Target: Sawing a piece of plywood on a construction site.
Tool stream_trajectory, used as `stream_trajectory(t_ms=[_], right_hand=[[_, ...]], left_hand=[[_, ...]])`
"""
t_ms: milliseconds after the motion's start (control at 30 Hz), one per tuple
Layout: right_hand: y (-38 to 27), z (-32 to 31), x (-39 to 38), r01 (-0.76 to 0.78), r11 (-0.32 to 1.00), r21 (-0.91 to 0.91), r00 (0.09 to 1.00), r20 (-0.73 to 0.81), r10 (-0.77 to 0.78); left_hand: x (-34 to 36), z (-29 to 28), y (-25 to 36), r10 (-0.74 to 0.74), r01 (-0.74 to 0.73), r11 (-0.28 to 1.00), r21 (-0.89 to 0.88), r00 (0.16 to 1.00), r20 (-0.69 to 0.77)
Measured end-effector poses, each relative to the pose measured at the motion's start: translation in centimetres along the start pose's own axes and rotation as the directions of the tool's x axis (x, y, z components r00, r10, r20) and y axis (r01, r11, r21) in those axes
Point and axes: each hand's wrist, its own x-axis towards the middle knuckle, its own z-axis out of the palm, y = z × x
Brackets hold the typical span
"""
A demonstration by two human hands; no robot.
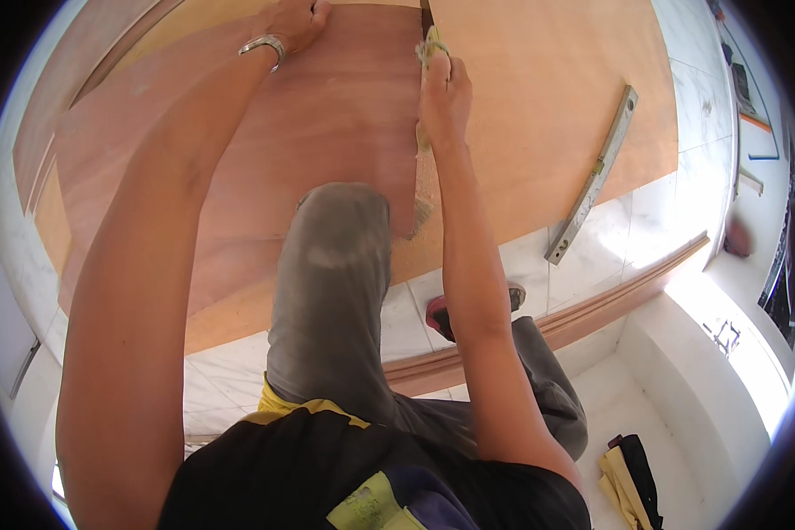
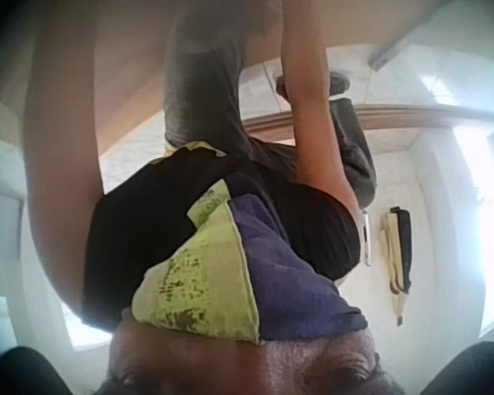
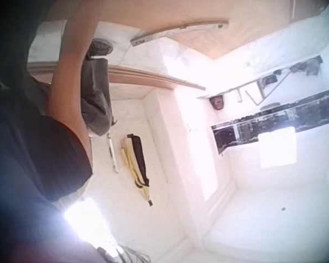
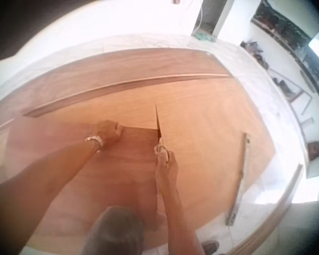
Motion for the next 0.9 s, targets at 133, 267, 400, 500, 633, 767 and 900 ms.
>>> stream_trajectory(t_ms=[133, 267, 400, 500, 633, 767, 900], right_hand=[[0.2, -1.3, -4.9, -0.091, 0.994, 0.065, 0.995, -0.028, 0.093], [0.6, -3.2, -9.3, -0.048, 0.993, 0.104, 0.999, -0.019, 0.050], [0.1, -0.5, -0.3, -0.026, 0.998, 0.049, 1.000, -0.003, 0.026], [0.1, 0.4, 1.3, 0.015, 0.998, 0.069, 1.000, -0.016, -0.014], [2.0, -2.0, -7.3, -0.062, 0.991, 0.123, 0.997, -0.043, 0.068], [4.2, -2.7, -11.2, -0.057, 0.998, 0.018, 0.998, -0.013, 0.058], [4.7, -0.8, -7.8, 0.006, 0.996, 0.083, 0.996, -0.091, 0.002]], left_hand=[[0.3, 0.1, -0.6, -0.035, 0.034, 0.999, 0.005, 0.999, 0.041], [0.4, 0.2, -1.0, 0.035, -0.029, 0.998, 0.058, 0.993, -0.113], [0.4, 0.4, -0.9, 0.015, -0.015, 1.000, -0.003, 1.000, -0.027], [0.3, 0.2, -0.8, 0.020, -0.019, 1.000, 0.023, 0.999, -0.050], [0.3, 0.3, -0.9, 0.031, -0.032, 0.999, -0.018, 0.998, -0.063], [0.2, 1.2, -1.6, 0.091, -0.092, 0.996, 0.003, 0.977, -0.191], [0.9, 2.1, -2.1, 0.147, -0.124, 0.989, 0.085, 0.906, -0.396]])
